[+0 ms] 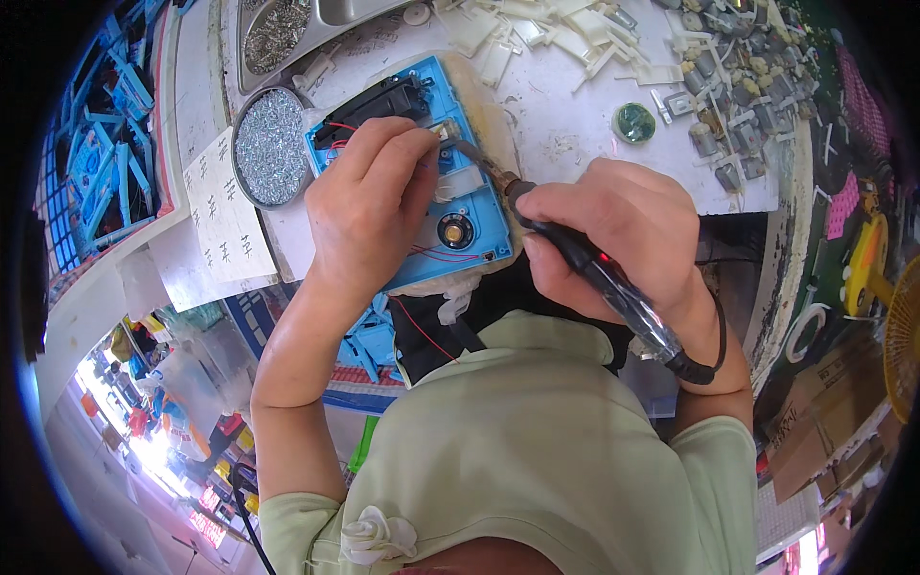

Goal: Soldering internal components and assembling the plastic casing of an electronic toy or device.

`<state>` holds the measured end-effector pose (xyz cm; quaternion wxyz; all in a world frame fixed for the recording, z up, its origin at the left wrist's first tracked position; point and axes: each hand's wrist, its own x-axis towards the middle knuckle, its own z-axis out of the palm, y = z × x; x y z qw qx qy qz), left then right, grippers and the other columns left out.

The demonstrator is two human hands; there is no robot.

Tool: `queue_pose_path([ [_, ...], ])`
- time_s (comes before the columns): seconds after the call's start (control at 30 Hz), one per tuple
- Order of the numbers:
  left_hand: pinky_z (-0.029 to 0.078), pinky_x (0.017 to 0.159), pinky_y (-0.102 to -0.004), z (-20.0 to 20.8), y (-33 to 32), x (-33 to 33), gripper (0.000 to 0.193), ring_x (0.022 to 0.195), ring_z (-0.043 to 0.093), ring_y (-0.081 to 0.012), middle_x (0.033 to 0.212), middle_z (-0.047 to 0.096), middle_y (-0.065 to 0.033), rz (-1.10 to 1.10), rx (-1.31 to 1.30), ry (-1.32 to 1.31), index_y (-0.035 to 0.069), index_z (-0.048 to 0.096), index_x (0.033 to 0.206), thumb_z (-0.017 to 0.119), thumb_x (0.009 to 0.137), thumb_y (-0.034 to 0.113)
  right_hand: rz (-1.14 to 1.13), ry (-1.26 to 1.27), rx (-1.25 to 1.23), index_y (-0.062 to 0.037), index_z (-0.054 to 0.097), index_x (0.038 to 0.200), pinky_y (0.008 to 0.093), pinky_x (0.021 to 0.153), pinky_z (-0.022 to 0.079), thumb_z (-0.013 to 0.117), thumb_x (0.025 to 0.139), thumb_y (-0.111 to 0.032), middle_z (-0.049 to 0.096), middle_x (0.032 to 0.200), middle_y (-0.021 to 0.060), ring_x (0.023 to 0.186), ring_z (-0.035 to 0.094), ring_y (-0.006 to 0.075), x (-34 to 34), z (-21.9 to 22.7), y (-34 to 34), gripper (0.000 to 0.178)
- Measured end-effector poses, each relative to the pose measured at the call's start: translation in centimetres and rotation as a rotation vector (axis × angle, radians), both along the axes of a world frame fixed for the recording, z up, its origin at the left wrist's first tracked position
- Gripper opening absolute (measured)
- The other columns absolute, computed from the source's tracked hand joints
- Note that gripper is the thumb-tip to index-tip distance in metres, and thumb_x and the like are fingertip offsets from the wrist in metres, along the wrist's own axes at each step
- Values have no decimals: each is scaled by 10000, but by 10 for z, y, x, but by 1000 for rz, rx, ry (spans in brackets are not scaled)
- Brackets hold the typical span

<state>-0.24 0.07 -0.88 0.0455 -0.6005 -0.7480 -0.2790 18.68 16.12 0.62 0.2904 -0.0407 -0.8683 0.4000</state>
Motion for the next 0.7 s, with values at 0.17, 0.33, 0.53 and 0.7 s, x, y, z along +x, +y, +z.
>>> queue_pose_path([
  [0.17,534,602,-351,-1,0,-1,271,706,671,-248,983,664,-49,-5,3,5,77,686,999,748,736,55,-4,6,46,-69,702,1016,337,504,455,784,757,-90,615,690,46,536,567,233,-2,-1,-1,272],
  [0.33,568,630,-330,6,-1,1,244,775,696,-250,987,688,-65,14,-48,-21,84,705,1006,783,789,3,-12,0,25,-62,696,1040,336,506,455,785,770,-96,641,712,50,537,568,232,0,1,-1,287],
  [0.53,544,615,-346,2,-1,0,253,731,682,-246,979,671,-50,3,-14,-2,83,691,994,758,755,38,-8,2,6,-56,690,1055,334,510,460,783,782,-95,674,747,57,538,571,231,1,2,1,291],
  [0.7,532,603,-345,1,-1,0,251,715,675,-241,976,663,-41,-4,4,0,82,688,1002,768,764,66,-8,0,8,-44,688,1053,328,508,457,778,784,-79,683,757,60,539,571,223,1,4,2,286],
])
